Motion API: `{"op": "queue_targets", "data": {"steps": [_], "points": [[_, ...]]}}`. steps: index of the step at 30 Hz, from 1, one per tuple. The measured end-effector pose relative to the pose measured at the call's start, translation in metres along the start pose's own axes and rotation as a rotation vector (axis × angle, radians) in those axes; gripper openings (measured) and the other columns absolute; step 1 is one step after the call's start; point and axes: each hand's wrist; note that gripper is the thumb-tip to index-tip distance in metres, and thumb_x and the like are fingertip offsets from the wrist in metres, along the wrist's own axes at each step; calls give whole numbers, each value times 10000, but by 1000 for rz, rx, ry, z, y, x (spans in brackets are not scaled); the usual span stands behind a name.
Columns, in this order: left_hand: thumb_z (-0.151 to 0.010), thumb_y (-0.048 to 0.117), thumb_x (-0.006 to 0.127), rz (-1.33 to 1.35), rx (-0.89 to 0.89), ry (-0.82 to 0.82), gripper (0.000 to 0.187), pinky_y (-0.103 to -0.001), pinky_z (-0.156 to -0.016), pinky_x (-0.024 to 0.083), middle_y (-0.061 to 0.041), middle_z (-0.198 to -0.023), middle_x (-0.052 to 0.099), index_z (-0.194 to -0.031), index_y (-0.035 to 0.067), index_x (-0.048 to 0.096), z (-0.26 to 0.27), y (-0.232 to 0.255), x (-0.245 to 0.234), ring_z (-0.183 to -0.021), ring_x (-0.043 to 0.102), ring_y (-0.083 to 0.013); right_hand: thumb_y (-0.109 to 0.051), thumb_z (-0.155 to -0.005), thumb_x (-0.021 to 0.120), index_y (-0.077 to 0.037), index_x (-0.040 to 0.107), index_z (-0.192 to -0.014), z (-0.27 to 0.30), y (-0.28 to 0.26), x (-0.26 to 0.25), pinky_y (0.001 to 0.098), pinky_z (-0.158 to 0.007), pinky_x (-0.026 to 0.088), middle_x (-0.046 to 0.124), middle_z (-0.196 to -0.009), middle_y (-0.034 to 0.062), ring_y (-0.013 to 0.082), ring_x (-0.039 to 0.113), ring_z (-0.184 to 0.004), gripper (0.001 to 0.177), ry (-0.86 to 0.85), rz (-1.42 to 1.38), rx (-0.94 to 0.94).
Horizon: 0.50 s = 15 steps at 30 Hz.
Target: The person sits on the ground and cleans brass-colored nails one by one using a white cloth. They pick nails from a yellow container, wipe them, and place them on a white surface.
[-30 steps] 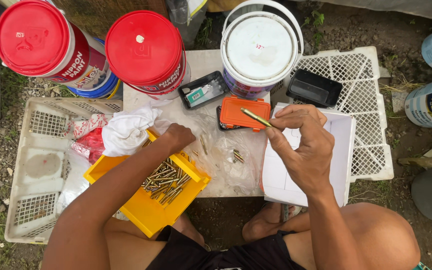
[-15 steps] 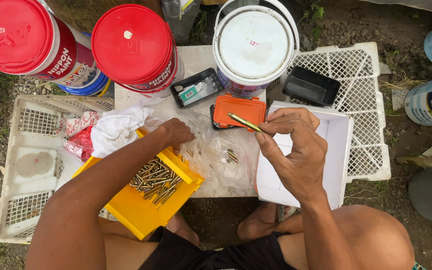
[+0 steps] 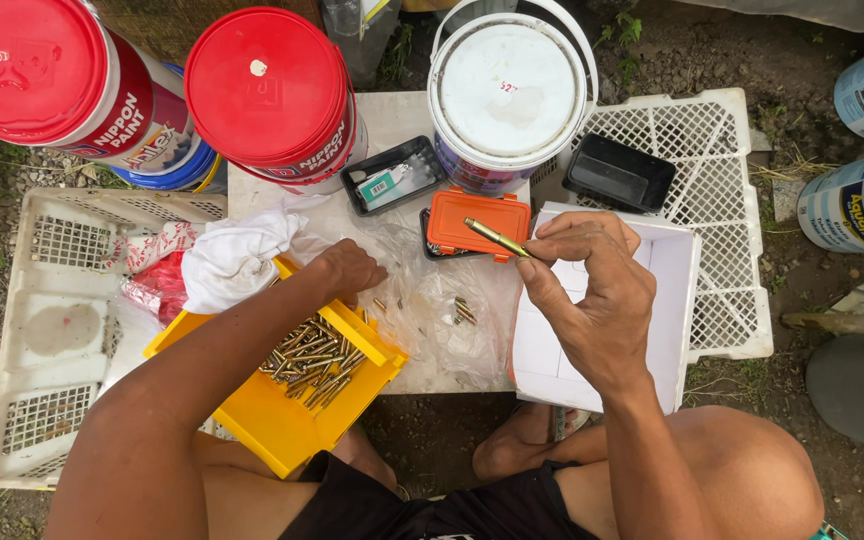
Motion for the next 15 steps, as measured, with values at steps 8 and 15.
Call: {"op": "queue_targets", "data": {"steps": [8, 15], "points": [[-860, 387, 762, 88, -56, -32, 505, -497, -902, 571, -60, -1080, 720, -1298, 181, 621, -34, 7, 34, -1021, 711, -256, -116, -921, 771, -13, 712, -963, 2, 1, 1, 436, -986, 411, 677, -736, 88, 312, 679, -969, 126, -6, 0, -1], [-879, 275, 755, 183, -84, -54, 434, -515, -910, 569, -78, -1131, 710, -1281, 160, 641, -17, 15, 15, -1060, 701, -278, -110, -926, 762, -4, 715, -980, 1, 5, 5, 447, -998, 400, 666, -729, 90, 307, 668, -981, 128, -5, -4, 21]]}}
Point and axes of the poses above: each hand's wrist, its own z-axis away from the middle knuckle, its own x-axis out of the palm, y = z × x
